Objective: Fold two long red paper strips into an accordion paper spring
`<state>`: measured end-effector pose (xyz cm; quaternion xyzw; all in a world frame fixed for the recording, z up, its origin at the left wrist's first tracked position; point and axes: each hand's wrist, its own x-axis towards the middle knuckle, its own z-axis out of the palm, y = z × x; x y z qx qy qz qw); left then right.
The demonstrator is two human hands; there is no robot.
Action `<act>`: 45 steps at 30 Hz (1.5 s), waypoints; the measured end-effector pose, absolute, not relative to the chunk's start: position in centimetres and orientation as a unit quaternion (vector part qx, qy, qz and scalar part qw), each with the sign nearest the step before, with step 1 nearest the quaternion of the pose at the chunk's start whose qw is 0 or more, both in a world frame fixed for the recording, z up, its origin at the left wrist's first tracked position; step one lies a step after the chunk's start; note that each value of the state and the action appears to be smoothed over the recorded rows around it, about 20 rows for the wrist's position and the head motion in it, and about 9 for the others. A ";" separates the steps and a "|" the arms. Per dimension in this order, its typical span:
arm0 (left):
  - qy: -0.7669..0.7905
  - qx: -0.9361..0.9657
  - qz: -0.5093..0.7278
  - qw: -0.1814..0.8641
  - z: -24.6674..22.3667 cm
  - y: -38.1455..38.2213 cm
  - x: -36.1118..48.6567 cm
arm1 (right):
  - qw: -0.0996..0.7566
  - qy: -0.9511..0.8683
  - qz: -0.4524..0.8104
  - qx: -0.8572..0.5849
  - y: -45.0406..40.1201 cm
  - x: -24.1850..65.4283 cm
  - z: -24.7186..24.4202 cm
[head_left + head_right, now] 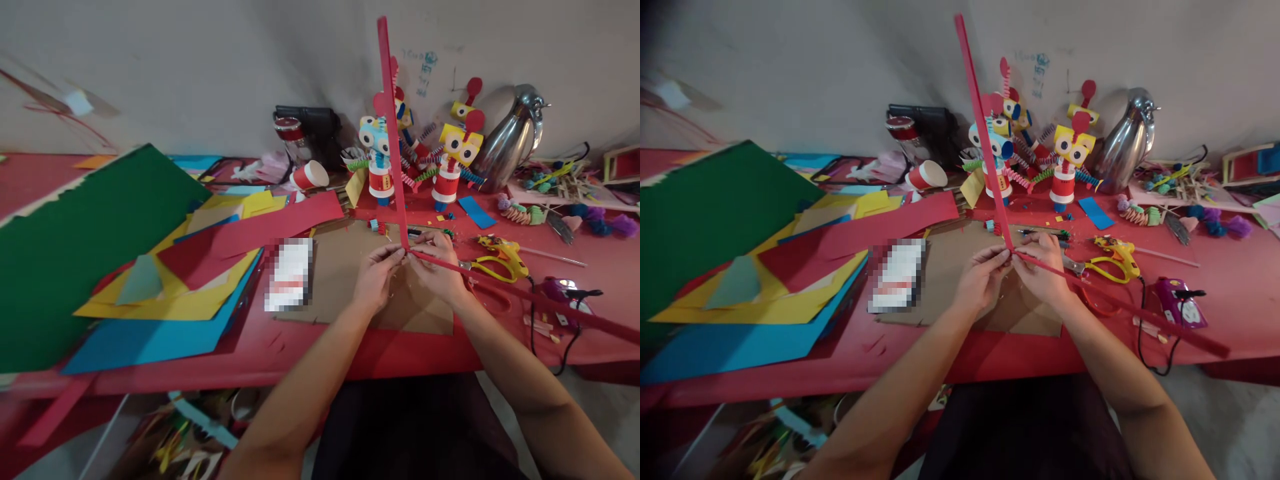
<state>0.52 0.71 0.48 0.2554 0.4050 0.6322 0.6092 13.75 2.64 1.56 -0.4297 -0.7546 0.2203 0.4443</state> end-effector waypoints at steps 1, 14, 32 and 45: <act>0.408 0.255 0.633 0.607 0.4 0.8 0.4 | 0.451 -0.744 0.241 -0.430 2.7 13.8 1.5; 0.418 0.236 0.619 0.621 0.5 0.7 0.1 | 0.457 -0.670 0.358 -0.463 3.1 14.0 1.2; 0.391 0.184 0.662 0.612 0.5 0.5 1.0 | 0.509 -0.670 0.306 -0.446 2.7 13.5 0.7; 0.425 0.211 0.639 0.606 0.1 0.7 0.5 | 0.495 -0.628 0.429 -0.420 2.8 13.2 0.6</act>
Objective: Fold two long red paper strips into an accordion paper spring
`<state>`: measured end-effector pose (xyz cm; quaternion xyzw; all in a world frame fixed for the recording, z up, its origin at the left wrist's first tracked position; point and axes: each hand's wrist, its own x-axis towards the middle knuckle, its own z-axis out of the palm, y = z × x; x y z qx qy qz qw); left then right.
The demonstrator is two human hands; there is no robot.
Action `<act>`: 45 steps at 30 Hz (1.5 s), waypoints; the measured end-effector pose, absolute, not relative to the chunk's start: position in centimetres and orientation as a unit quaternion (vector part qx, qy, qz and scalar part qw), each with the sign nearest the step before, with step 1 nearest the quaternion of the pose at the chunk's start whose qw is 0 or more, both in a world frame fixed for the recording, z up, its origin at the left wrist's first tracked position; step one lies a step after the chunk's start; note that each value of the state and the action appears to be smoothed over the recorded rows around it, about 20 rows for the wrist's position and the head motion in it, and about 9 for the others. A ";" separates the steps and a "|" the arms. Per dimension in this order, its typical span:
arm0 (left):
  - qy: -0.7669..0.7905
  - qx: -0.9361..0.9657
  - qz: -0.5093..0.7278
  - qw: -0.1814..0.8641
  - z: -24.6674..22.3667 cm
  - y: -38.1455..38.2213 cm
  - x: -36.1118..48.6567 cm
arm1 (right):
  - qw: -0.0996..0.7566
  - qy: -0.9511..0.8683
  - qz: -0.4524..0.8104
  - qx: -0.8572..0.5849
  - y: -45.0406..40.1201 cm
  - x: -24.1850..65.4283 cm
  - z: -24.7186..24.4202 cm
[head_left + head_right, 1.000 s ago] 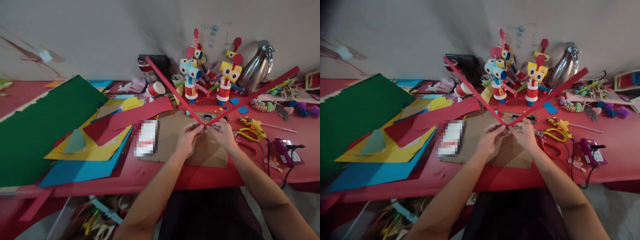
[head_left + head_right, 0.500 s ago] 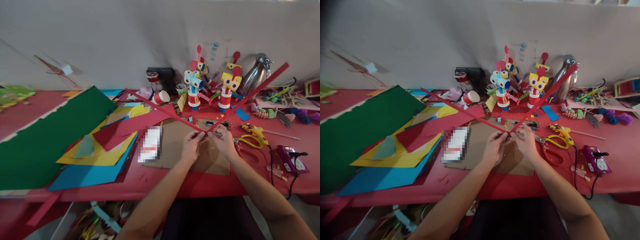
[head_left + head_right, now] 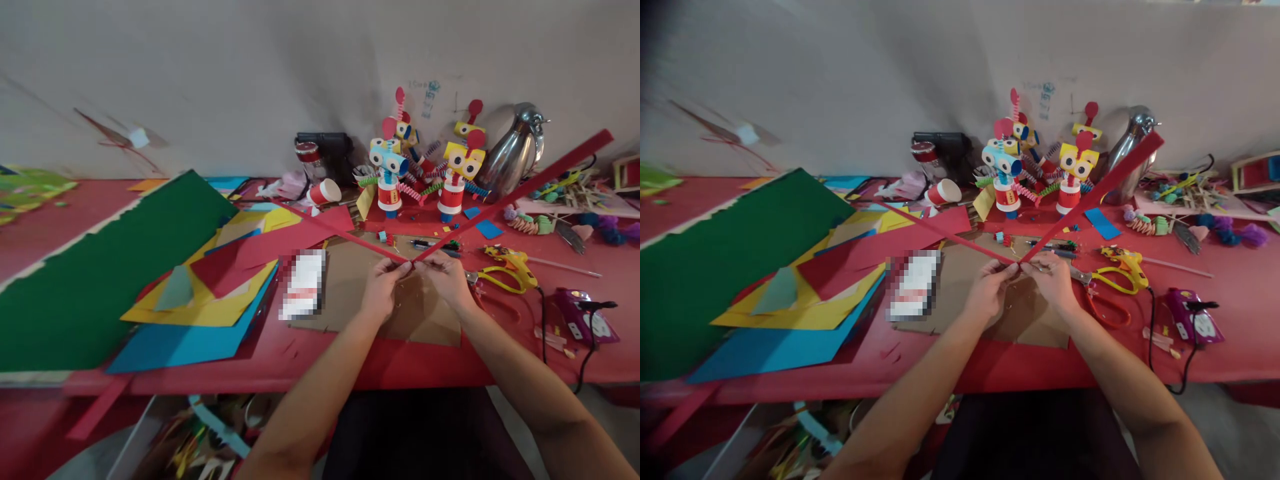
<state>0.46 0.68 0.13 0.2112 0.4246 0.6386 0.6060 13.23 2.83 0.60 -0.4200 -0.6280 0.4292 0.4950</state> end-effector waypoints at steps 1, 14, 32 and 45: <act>0.419 0.208 0.637 0.613 0.0 0.7 0.5 | 0.493 -0.612 0.457 -0.417 2.8 13.2 0.6; 0.372 0.170 0.677 0.612 -0.3 1.0 0.0 | 0.543 -0.586 0.430 -0.420 2.6 13.3 0.8; 0.384 0.197 0.641 0.635 0.6 0.5 0.2 | 0.504 -0.556 0.508 -0.422 2.4 13.2 1.8; 0.363 0.144 0.646 0.656 -0.2 1.0 0.6 | 0.494 -0.557 0.507 -0.435 2.5 12.8 1.6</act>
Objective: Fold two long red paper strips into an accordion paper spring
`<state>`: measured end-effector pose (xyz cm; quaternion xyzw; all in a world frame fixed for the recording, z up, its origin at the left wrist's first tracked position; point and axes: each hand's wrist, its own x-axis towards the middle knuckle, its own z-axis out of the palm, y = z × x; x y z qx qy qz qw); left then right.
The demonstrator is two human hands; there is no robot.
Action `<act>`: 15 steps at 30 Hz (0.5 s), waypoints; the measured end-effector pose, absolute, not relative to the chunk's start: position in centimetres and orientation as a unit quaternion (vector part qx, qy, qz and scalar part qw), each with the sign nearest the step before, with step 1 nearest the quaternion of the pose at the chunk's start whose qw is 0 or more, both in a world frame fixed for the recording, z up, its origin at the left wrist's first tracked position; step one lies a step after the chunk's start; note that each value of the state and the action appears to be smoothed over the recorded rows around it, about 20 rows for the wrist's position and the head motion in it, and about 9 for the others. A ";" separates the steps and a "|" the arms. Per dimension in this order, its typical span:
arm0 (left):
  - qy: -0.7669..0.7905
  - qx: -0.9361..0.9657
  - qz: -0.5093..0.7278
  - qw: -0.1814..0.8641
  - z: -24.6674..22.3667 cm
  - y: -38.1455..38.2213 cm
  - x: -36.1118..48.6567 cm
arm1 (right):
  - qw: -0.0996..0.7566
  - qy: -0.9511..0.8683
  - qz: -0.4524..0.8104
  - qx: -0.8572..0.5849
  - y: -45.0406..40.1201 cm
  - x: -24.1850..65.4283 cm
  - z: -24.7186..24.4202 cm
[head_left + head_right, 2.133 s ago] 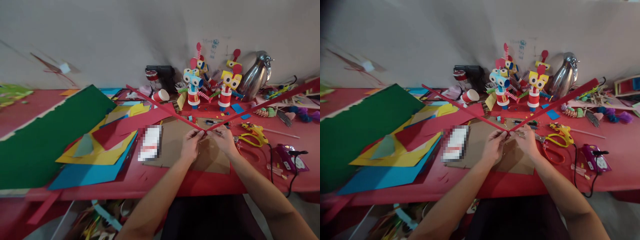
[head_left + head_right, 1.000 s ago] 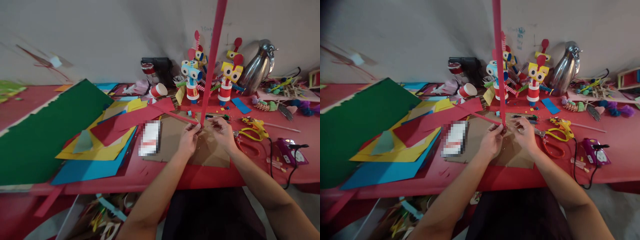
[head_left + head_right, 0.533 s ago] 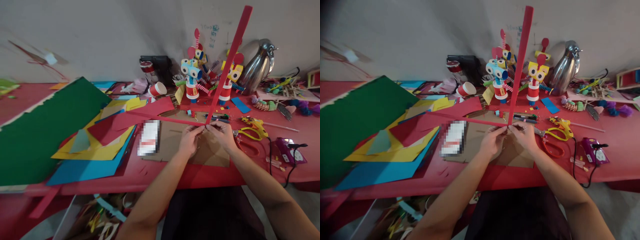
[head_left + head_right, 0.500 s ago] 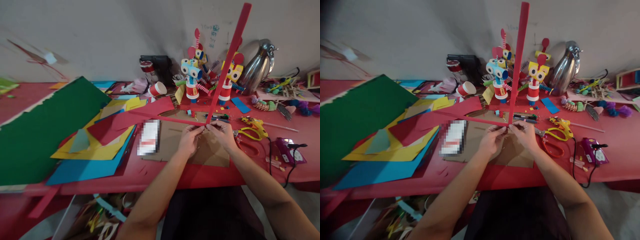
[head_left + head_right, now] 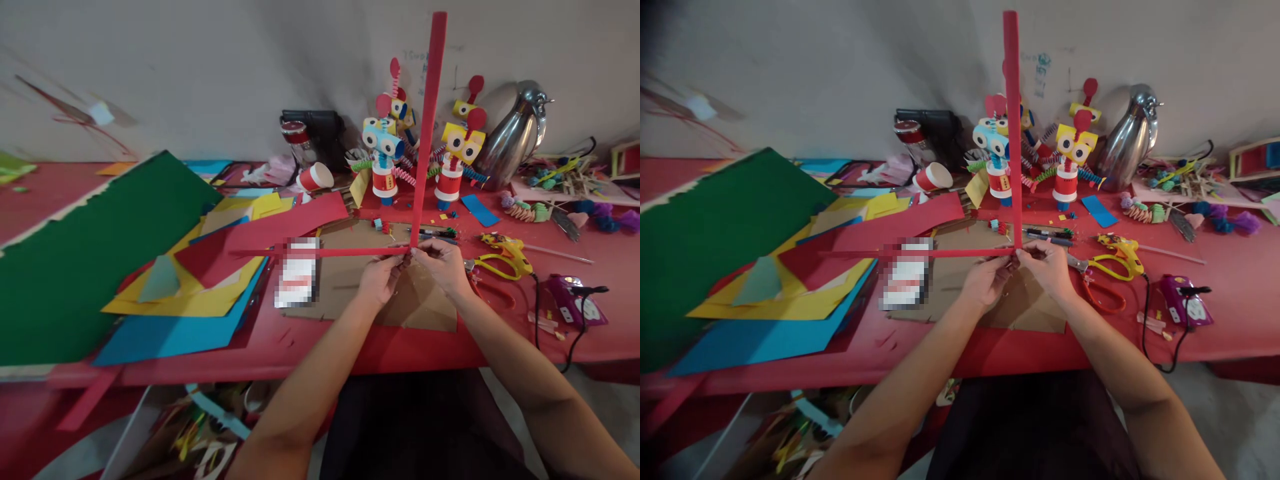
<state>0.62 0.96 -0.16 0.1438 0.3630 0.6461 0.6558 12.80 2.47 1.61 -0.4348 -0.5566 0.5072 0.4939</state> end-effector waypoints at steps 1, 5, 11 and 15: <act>0.363 0.143 0.645 0.657 -0.1 0.9 0.6 | 0.494 -0.558 0.503 -0.438 2.5 12.8 1.5; 0.358 0.137 0.636 0.670 -0.1 0.8 0.7 | 0.501 -0.551 0.505 -0.436 2.6 12.7 1.3; 0.371 0.127 0.634 0.666 -0.1 0.7 0.7 | 0.500 -0.557 0.498 -0.437 2.5 12.6 1.4; 0.364 0.145 0.637 0.663 -0.1 0.7 0.9 | 0.507 -0.574 0.466 -0.444 2.4 12.5 1.2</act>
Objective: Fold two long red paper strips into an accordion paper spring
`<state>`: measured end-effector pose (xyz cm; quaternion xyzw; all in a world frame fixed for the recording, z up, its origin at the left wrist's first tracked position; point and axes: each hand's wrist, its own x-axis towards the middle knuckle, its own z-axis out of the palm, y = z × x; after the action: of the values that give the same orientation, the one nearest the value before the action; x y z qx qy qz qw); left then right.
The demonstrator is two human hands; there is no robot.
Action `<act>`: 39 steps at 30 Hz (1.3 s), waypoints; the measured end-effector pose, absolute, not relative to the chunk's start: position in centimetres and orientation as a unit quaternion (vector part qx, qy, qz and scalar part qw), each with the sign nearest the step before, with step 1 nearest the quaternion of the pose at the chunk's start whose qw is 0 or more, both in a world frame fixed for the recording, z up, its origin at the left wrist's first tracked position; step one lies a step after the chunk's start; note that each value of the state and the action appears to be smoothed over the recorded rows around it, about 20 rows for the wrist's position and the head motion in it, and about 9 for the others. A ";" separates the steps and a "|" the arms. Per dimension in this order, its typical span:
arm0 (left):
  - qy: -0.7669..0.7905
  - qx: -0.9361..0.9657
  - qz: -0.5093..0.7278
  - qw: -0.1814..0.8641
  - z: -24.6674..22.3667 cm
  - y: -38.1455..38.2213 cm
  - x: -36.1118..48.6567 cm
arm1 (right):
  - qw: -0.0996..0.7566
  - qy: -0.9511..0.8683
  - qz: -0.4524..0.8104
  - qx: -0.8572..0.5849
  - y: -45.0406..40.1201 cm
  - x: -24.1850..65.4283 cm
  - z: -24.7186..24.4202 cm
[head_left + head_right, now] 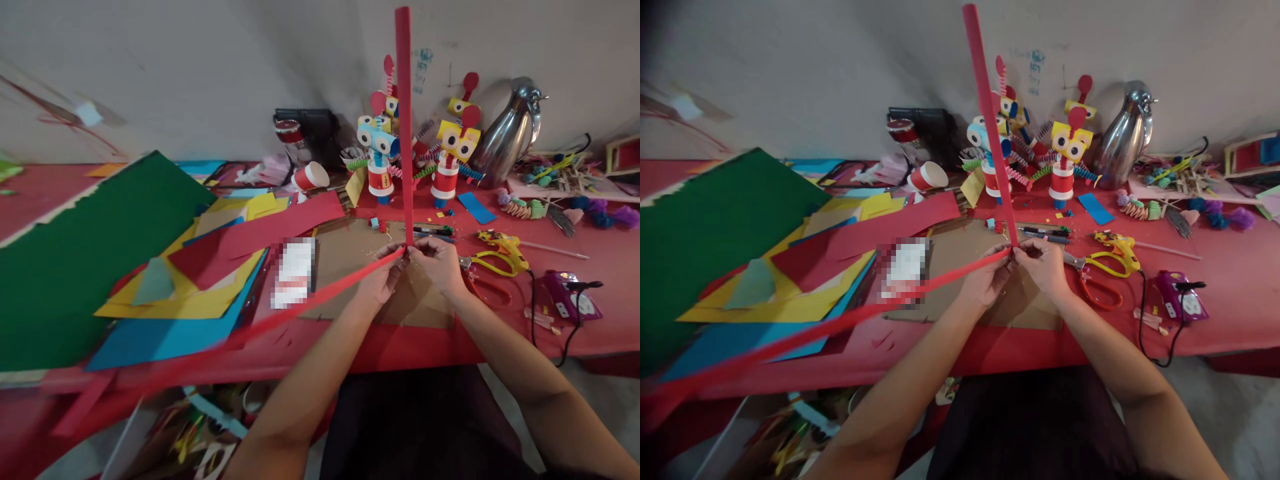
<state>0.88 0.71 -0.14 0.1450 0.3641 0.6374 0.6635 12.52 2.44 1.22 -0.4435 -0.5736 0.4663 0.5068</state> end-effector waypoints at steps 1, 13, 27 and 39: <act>0.365 0.148 0.636 0.664 -0.2 0.7 0.9 | 0.505 -0.581 0.458 -0.445 2.4 12.5 1.1; 0.391 0.168 0.668 0.611 -0.8 1.1 0.8 | 0.479 -0.666 0.388 -0.419 2.1 12.4 0.1; 0.408 0.192 0.650 0.612 0.1 0.7 0.4 | 0.475 -0.584 0.480 -0.450 2.5 12.7 0.5; 0.392 0.115 0.642 0.649 0.0 0.9 0.2 | 0.490 -0.488 0.593 -0.413 2.3 12.4 0.9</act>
<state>0.23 0.87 -0.04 0.1152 0.3925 0.6418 0.6487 12.38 2.35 0.85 -0.4130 -0.4881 0.5929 0.4895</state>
